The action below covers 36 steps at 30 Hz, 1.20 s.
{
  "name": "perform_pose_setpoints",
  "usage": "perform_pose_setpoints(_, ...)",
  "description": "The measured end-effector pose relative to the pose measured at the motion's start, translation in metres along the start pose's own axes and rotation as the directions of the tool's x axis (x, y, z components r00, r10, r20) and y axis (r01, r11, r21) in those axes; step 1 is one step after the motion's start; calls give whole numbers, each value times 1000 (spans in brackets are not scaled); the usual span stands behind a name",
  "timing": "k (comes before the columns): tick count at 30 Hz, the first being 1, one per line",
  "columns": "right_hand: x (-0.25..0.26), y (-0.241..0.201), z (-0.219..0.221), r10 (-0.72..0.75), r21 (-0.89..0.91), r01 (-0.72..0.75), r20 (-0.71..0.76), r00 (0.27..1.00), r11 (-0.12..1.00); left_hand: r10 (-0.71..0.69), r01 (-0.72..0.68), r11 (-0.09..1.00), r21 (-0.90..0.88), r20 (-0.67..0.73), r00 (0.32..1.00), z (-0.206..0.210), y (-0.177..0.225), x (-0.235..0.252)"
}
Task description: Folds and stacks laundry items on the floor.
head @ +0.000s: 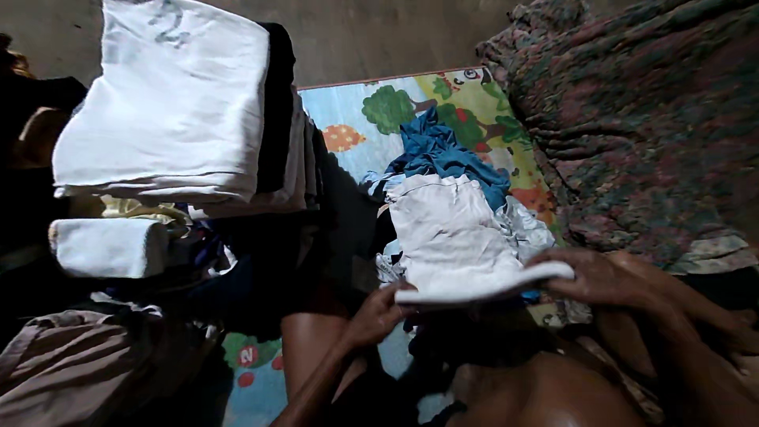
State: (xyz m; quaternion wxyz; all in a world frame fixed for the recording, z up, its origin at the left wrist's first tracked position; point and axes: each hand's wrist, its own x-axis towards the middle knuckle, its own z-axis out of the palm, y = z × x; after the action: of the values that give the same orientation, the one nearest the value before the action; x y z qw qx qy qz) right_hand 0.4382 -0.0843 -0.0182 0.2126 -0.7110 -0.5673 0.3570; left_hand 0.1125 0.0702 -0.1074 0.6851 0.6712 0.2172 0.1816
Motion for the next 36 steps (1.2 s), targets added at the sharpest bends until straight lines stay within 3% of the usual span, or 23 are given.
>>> perform_pose_setpoints(4,101,1,-21,190,374,-108,-191,963,921,-291,183,910,-371,-261,920,-25,6,80)
perform_pose_setpoints(6,146,7,-18,303,499,-195,-145,942,844,-429,297,860,-416,-272,862,-34,-15,109)
perform_pose_setpoints(8,167,16,-5,434,486,-355,-56,899,799,-515,375,817,-437,-262,816,-32,-40,112)
perform_pose_setpoints(11,154,29,16,497,463,-438,-8,868,771,-534,409,814,-413,-256,806,-19,-54,84)
perform_pose_setpoints(16,97,35,39,450,530,-322,-129,884,785,-538,408,824,-394,-317,781,4,-48,62)
perform_pose_setpoints(18,93,31,46,448,502,-302,-200,871,810,-472,368,877,-310,-406,783,8,-41,68)
perform_pose_setpoints(20,94,25,46,391,436,-230,-325,861,870,-318,232,945,-230,-495,809,13,-33,75)
perform_pose_setpoints(23,100,14,43,249,310,-93,-512,822,946,-179,113,983,-146,-614,768,17,-25,85)
perform_pose_setpoints(25,110,19,45,285,283,-153,-513,810,947,-266,228,963,-143,-636,724,19,-32,93)
perform_pose_setpoints(28,127,43,61,431,272,-350,-350,832,896,-482,503,857,-113,-521,705,17,-60,102)
perform_pose_setpoints(32,120,49,73,480,308,-385,-355,802,870,-523,546,828,-127,-525,671,18,-57,93)
perform_pose_setpoints(36,86,42,84,435,290,-325,-569,698,900,-547,551,815,-180,-552,629,18,-55,81)
